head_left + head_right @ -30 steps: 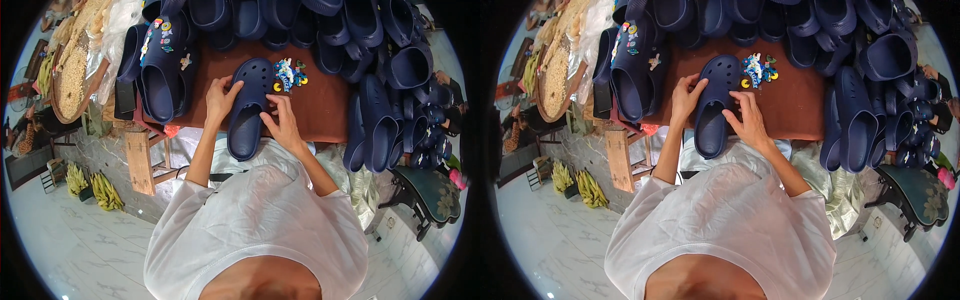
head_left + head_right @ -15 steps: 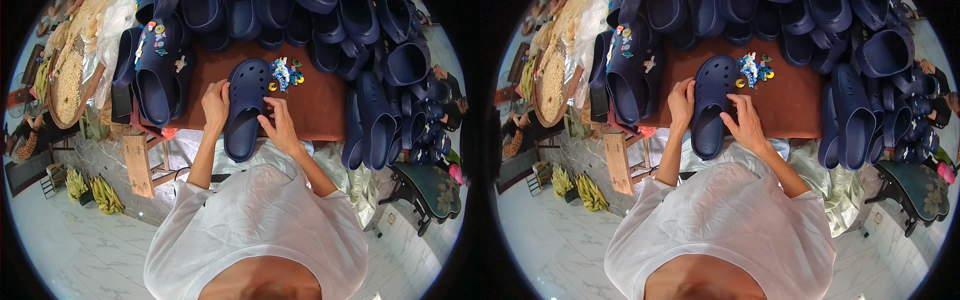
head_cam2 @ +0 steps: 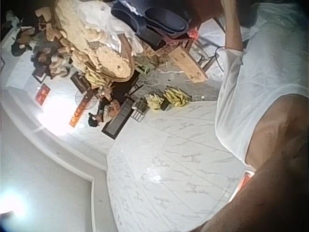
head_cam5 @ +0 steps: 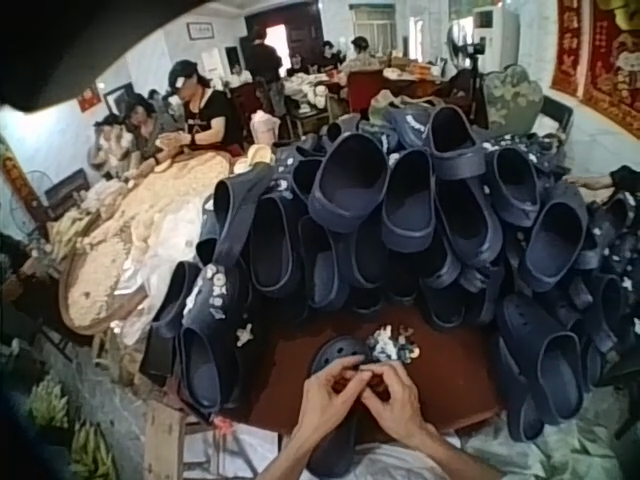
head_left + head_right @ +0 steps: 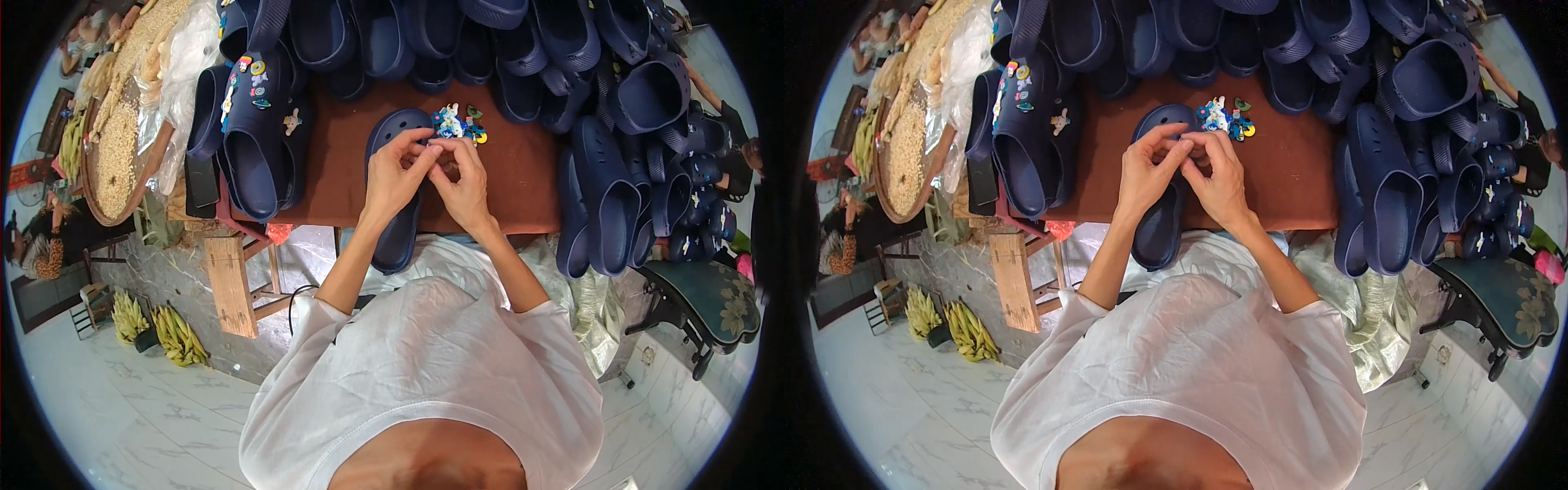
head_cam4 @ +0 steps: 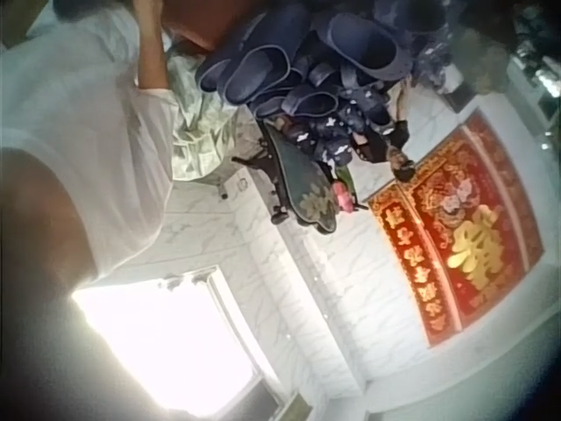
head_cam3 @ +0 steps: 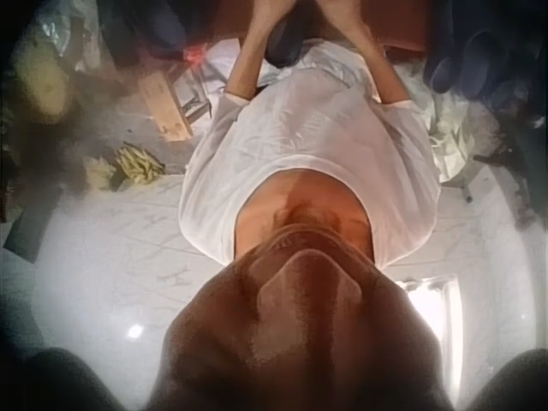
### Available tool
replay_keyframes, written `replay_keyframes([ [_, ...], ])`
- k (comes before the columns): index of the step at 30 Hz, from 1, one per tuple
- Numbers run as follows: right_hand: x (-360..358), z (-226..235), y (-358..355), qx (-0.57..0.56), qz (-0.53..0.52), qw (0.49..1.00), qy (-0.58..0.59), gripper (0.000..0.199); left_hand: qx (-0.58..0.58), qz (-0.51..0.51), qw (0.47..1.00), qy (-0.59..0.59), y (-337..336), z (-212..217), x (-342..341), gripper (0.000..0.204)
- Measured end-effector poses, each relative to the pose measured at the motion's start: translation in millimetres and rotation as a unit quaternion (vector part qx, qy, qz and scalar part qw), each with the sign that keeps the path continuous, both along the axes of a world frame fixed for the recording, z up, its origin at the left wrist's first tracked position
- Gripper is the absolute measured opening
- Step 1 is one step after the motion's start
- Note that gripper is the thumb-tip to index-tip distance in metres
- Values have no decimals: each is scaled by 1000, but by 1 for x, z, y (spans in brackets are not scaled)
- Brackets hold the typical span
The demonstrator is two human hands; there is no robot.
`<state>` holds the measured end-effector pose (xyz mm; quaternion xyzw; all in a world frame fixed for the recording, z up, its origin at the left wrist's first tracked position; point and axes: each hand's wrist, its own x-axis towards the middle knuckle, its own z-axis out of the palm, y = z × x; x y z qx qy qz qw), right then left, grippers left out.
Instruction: Attaching decorative charms to the holes of dark blue foam clogs.
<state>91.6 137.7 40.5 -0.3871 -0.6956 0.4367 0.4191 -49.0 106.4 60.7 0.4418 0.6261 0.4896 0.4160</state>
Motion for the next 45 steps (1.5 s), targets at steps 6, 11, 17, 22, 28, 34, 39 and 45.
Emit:
replay_keyframes([
  [6,22,-23,26,-8,-97,993,-69,17,109,20,984,138,-11,-8,-10,37],
  [11,49,-67,63,38,-178,971,-157,21,51,11,963,265,-37,-10,-25,64],
  [17,42,-66,56,23,-174,976,-130,27,33,-32,973,227,-55,-29,-26,76],
  [22,47,-47,14,3,-96,993,-74,24,42,-13,970,240,-58,-54,-31,70],
  [28,57,-4,-45,-62,54,992,-100,57,93,63,979,170,-40,-22,-3,64],
  [34,83,28,-63,-110,29,993,-21,87,150,-43,981,112,-10,22,49,62],
  [39,129,62,-75,-173,-108,977,61,73,233,-159,950,137,5,51,97,52],
  [45,196,104,-92,-237,-234,927,172,83,219,-242,942,77,-7,48,115,41],
])
